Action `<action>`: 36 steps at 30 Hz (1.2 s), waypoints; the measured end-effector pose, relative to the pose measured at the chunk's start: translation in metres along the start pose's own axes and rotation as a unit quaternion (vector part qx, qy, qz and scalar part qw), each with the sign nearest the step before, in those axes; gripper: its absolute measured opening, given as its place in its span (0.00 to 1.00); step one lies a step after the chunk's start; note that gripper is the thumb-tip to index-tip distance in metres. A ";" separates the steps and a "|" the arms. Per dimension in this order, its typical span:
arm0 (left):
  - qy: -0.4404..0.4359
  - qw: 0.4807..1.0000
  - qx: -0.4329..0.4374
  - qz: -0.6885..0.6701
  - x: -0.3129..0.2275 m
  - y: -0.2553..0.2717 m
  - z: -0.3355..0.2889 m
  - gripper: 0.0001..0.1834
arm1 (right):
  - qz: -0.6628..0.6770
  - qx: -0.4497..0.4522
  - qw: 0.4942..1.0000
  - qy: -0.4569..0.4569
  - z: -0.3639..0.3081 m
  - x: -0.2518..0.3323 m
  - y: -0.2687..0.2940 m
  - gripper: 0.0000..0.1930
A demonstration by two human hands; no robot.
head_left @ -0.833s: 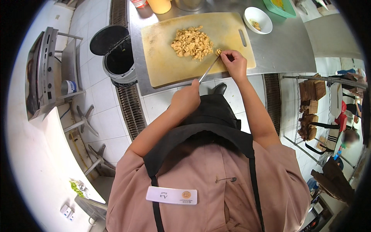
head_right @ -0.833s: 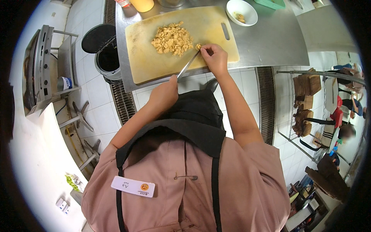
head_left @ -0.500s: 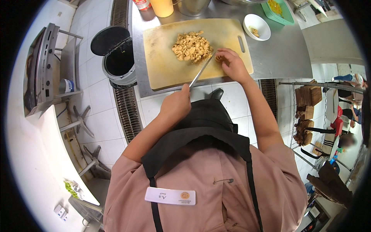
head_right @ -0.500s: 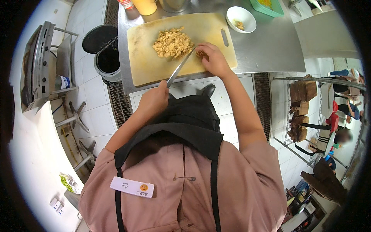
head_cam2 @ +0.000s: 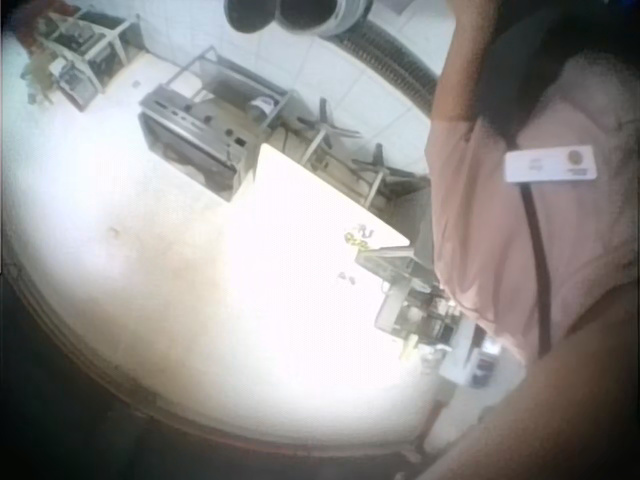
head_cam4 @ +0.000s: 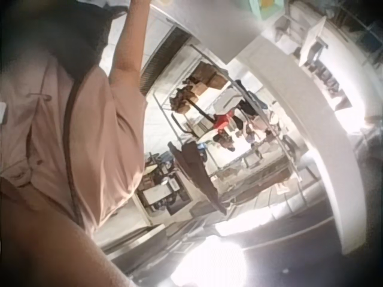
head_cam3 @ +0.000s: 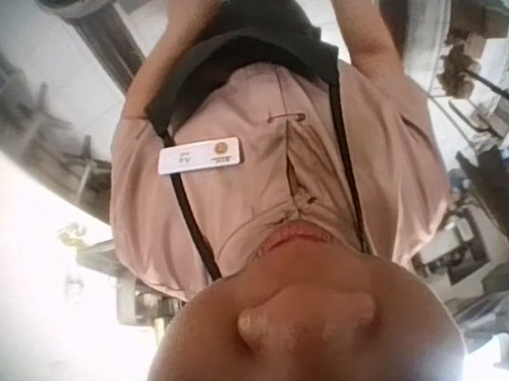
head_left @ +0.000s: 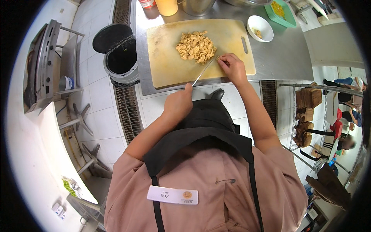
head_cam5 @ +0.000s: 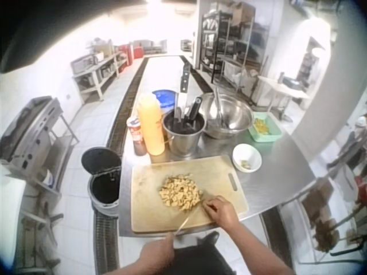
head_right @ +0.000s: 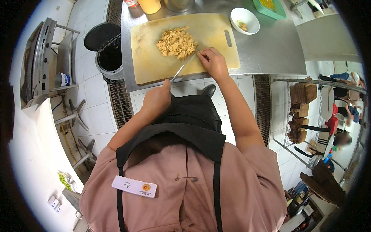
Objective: The person repeatedly chops small pieces of food on a cutting board using a knife. After chopping, they wash a small bowl at the sink and then transfer the chopped food into the bowl.
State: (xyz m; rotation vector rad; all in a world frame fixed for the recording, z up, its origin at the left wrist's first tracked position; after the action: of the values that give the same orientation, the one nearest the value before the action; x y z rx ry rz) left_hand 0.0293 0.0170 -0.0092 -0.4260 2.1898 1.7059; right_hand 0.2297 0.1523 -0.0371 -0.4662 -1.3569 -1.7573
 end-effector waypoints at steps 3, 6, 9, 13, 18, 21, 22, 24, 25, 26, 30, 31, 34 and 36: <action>-0.011 1.000 -0.012 -0.010 -0.007 0.004 -0.006 0.10 | -0.010 -0.032 0.999 0.015 -0.003 -0.002 -0.002 0.06; -0.021 0.999 -0.023 -0.016 -0.009 -0.001 -0.007 0.09 | -0.013 -0.033 0.999 0.000 -0.005 -0.002 -0.004 0.06; -0.034 0.998 -0.041 -0.017 -0.008 -0.013 -0.001 0.07 | -0.010 -0.036 0.999 0.013 -0.004 -0.001 -0.002 0.06; -0.048 0.997 -0.062 -0.006 -0.013 -0.010 0.018 0.07 | 0.034 -0.039 0.998 -0.035 -0.005 -0.007 -0.002 0.07; -0.033 0.999 -0.032 -0.017 -0.019 0.005 0.007 0.09 | 0.016 -0.034 0.998 -0.053 -0.005 -0.008 0.003 0.07; -0.028 0.999 -0.013 -0.012 -0.016 -0.003 -0.001 0.10 | 0.015 -0.037 0.998 -0.052 -0.006 -0.006 0.004 0.07; -0.028 0.999 -0.014 -0.013 -0.015 -0.008 0.001 0.11 | 0.015 -0.035 0.998 -0.054 -0.005 -0.006 0.003 0.07; -0.029 0.999 -0.017 -0.016 -0.012 -0.013 0.006 0.11 | 0.014 -0.032 0.998 -0.058 -0.005 -0.006 0.003 0.07; -0.029 0.999 -0.019 -0.019 -0.013 -0.012 0.010 0.11 | 0.007 -0.031 0.998 -0.057 -0.004 -0.006 0.003 0.07; -0.030 0.999 -0.022 -0.022 -0.014 -0.011 0.014 0.11 | -0.001 -0.031 0.998 -0.055 -0.004 -0.005 0.003 0.07; -0.038 0.999 -0.028 -0.018 -0.018 -0.003 0.020 0.08 | -0.017 -0.034 0.998 -0.055 -0.006 -0.008 0.004 0.07; -0.029 0.999 -0.018 -0.028 -0.021 0.003 0.016 0.07 | -0.018 -0.035 0.998 -0.057 -0.007 -0.009 0.004 0.07; -0.015 0.999 0.007 -0.049 -0.020 -0.001 0.008 0.06 | -0.019 -0.038 0.997 -0.059 -0.007 -0.011 0.004 0.07; -0.015 0.999 0.011 -0.052 -0.016 -0.008 0.006 0.06 | -0.015 -0.041 0.997 -0.056 -0.007 -0.011 0.003 0.07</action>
State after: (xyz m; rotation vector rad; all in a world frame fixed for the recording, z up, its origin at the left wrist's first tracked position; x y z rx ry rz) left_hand 0.0479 0.0213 -0.0106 -0.4959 2.1246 1.6234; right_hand 0.2401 0.1495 -0.0454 -0.5992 -1.3787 -1.8407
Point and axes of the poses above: each hand's wrist, its own z-axis towards the middle knuckle, its own y-axis out of the back of the hand, x = y × z, the point moved 3 cm from there along z, towards the middle knuckle, and after that the axes turned 7 degrees about -x, right-handed, at the moved point
